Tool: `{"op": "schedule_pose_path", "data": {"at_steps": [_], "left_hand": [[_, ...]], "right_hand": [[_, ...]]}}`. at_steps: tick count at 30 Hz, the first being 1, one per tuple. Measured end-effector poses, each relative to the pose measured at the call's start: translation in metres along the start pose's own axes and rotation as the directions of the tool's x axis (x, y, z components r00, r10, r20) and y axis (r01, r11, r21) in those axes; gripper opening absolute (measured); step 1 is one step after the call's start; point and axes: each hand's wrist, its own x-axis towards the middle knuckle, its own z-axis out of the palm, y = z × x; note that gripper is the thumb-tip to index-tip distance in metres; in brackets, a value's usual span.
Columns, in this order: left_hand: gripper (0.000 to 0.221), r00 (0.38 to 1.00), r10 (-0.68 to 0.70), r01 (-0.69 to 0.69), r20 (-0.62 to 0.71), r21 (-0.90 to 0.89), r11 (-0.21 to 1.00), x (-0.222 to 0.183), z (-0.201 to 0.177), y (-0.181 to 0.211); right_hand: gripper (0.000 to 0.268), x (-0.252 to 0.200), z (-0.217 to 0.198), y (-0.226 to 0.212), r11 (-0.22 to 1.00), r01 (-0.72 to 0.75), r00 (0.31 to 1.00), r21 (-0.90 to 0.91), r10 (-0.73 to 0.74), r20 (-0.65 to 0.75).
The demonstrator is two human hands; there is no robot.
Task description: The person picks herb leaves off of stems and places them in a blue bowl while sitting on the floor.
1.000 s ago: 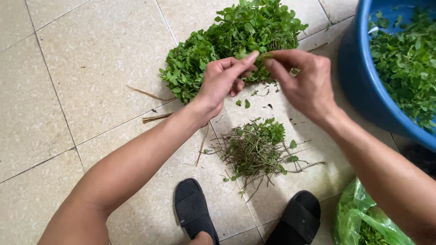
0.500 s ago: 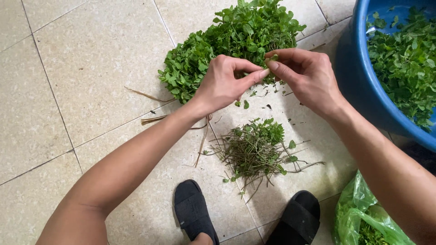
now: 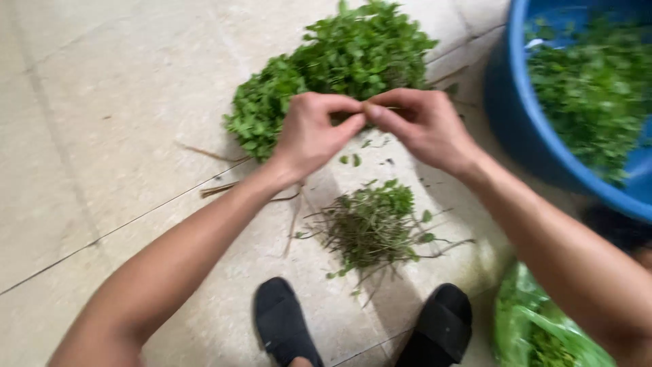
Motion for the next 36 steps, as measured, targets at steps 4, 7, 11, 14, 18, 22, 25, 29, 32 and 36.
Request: {"op": "schedule_pose_path", "data": {"at_steps": [4,7,11,14,18,22,25,29,32,36], "left_hand": [[0.016,0.991,0.062,-0.064,0.123,0.014,0.998,0.002,-0.015,-0.003],[0.016,0.958,-0.101,0.058,0.268,0.165,0.985,0.005,-0.028,0.012],[0.015,0.934,-0.127,0.089,0.332,0.128,0.988,0.011,-0.038,0.019],[0.013,0.932,-0.116,0.056,0.344,0.18,0.982,0.012,-0.041,0.016],[0.016,0.948,-0.229,0.193,0.22,0.173,0.966,0.007,-0.041,0.006],[0.032,0.856,-0.463,0.513,0.229,-0.484,0.709,0.002,-0.031,0.0],[0.043,0.878,-0.424,0.473,0.222,-0.537,0.699,0.004,-0.019,0.007],[0.052,0.911,-0.374,0.41,0.175,-0.478,0.777,0.007,-0.017,0.011],[0.053,0.97,-0.202,0.243,0.138,-0.46,0.854,0.008,-0.021,0.004],[0.041,0.929,-0.246,0.353,0.275,-0.463,0.813,0.006,-0.025,0.007]], "right_hand": [[0.037,0.001,-0.012,-0.016,0.983,-0.004,0.996,-0.184,0.019,0.082],[0.038,0.002,-0.026,-0.019,0.961,0.048,0.972,-0.273,0.019,0.236],[0.041,0.004,-0.037,-0.007,0.966,0.151,0.942,-0.21,-0.076,0.326],[0.043,0.004,-0.047,-0.007,0.977,0.027,0.937,-0.213,0.049,0.345],[0.04,-0.005,-0.061,0.001,0.995,-0.103,0.966,-0.006,0.101,0.239],[0.036,0.001,-0.039,0.006,0.963,-0.166,0.982,0.212,0.142,0.121],[0.04,0.003,-0.011,0.0,0.954,-0.168,0.982,0.249,0.139,0.129],[0.041,0.01,0.01,-0.012,0.954,-0.104,0.991,0.28,0.076,0.107],[0.038,0.017,0.012,-0.011,0.973,-0.093,0.995,0.213,0.088,0.037],[0.038,0.015,0.01,-0.022,0.999,-0.033,0.994,0.002,0.032,0.104]]}}
